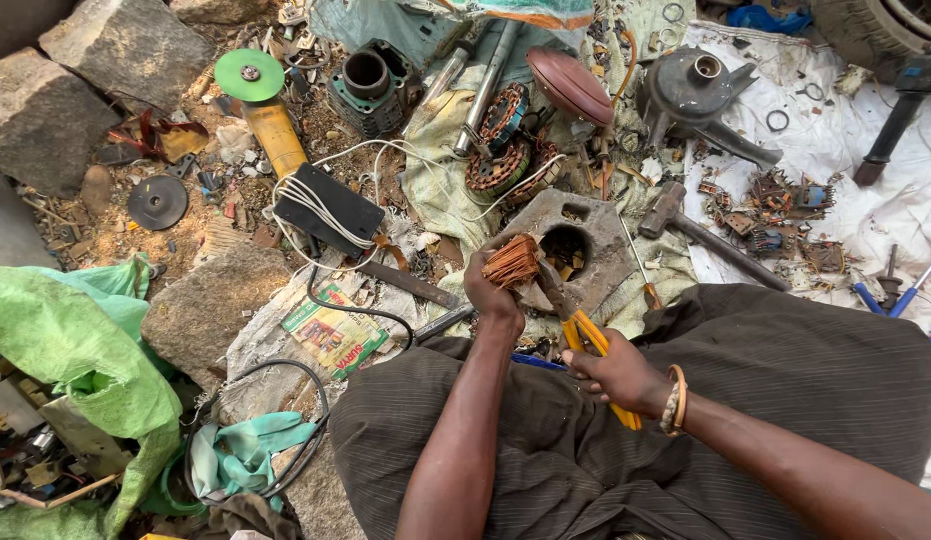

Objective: The person uses pliers to pull copper windings from a motor stator and then uses a hammer to break the remaining material inside the stator. The person works on the stator while sitting on the ground in a cluttered outdoor area.

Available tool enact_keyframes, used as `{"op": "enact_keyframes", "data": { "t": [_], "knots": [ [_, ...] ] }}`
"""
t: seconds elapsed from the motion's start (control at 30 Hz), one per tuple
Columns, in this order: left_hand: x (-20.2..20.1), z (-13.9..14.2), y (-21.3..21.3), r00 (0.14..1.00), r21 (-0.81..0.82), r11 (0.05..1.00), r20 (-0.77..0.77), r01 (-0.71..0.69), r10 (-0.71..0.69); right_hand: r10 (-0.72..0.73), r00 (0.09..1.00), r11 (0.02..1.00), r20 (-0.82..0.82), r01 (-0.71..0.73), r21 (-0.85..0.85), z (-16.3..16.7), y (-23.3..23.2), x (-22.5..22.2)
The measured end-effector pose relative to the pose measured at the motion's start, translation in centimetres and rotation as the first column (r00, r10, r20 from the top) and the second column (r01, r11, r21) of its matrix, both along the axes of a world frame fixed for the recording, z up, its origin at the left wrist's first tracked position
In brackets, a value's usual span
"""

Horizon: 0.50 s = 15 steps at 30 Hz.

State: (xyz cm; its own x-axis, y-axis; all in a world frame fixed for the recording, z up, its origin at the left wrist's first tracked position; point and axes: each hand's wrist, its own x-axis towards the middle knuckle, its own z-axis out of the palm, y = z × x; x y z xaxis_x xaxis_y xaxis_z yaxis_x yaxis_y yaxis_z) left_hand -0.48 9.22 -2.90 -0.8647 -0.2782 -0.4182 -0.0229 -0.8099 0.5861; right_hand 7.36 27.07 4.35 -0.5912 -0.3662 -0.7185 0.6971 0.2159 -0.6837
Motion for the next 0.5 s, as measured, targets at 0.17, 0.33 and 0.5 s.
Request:
{"op": "enact_keyframes", "data": {
  "t": [0.17,0.33,0.5],
  "knots": [
    [0.1,0.5,0.8,0.988,-0.197,0.979,-0.136,0.042,-0.070,0.204,0.932,0.869,-0.300,-0.031,0.493,-1.5,0.8,1.2],
    [0.0,-0.3,1.8,0.950,-0.294,0.955,-0.290,0.025,-0.114,0.241,0.814,0.805,-0.528,0.137,0.578,-3.0,-0.1,2.2],
    [-0.5,-2.9,1.6,0.967,-0.309,0.949,-0.219,0.060,-0.132,0.177,0.805,0.781,-0.566,0.235,0.578,-2.9,-1.1,2.2]
  ]
}}
